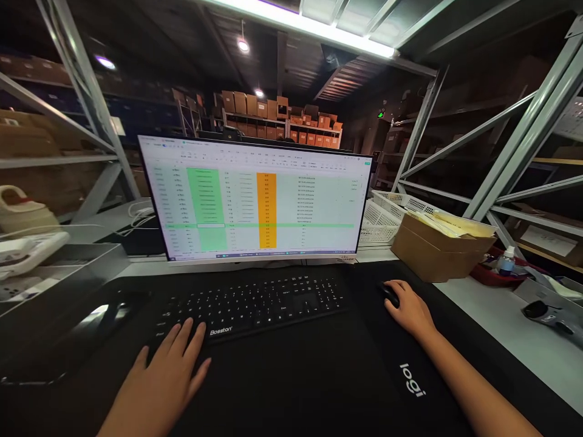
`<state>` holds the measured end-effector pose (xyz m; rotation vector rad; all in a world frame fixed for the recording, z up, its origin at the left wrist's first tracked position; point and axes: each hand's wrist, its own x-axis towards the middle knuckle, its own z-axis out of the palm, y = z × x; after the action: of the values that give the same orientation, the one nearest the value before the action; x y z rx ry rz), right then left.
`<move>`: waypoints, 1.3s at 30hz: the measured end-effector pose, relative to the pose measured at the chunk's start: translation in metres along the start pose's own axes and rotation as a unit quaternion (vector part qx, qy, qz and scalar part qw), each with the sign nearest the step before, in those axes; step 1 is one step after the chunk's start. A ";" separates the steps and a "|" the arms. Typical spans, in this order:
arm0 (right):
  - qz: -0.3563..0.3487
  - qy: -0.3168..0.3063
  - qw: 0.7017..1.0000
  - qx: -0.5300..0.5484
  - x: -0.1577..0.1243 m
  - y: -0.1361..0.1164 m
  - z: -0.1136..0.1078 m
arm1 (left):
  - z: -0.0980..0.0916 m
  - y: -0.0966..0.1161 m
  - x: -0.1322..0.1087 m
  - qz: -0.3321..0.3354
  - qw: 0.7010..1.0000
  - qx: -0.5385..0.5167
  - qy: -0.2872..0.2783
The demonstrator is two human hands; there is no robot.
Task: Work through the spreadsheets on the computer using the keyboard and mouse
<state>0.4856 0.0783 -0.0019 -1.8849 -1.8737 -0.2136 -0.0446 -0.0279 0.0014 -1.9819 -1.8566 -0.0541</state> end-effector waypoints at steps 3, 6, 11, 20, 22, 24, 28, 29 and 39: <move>0.007 -0.006 1.000 -0.005 -0.001 -0.004 -0.004 | 0.001 0.000 0.000 -0.001 1.000 0.006 -0.014; 0.009 -0.009 1.000 -0.008 -0.002 -0.007 -0.007 | 0.000 0.000 0.001 -0.002 1.000 0.012 -0.023; 0.009 -0.009 1.000 -0.009 -0.002 -0.007 -0.006 | -0.004 0.001 0.000 -0.001 1.000 0.007 -0.020; 0.012 -0.010 1.000 -0.010 -0.001 -0.005 -0.005 | -0.001 0.000 0.000 -0.006 1.000 -0.021 -0.014; 0.012 -0.012 1.000 -0.011 -0.001 -0.006 -0.006 | 0.000 0.000 0.000 -0.006 1.000 -0.022 -0.010; 0.015 -0.013 1.000 -0.012 -0.002 -0.006 -0.006 | 0.000 0.000 -0.001 -0.009 1.000 -0.023 -0.006; 0.020 -0.011 1.000 -0.012 -0.001 -0.009 -0.008 | -0.001 0.000 -0.001 -0.007 1.000 -0.022 -0.010; 0.020 -0.010 1.000 -0.012 -0.001 -0.009 -0.008 | -0.002 0.000 -0.001 -0.005 1.000 -0.019 -0.013; 0.013 -0.006 1.000 -0.006 -0.001 -0.010 -0.008 | -0.002 0.000 0.000 -0.007 1.000 -0.007 -0.025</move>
<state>0.4776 0.0738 0.0074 -1.9213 -1.8592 -0.2057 -0.0438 -0.0286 0.0036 -1.9969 -1.9062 -0.0204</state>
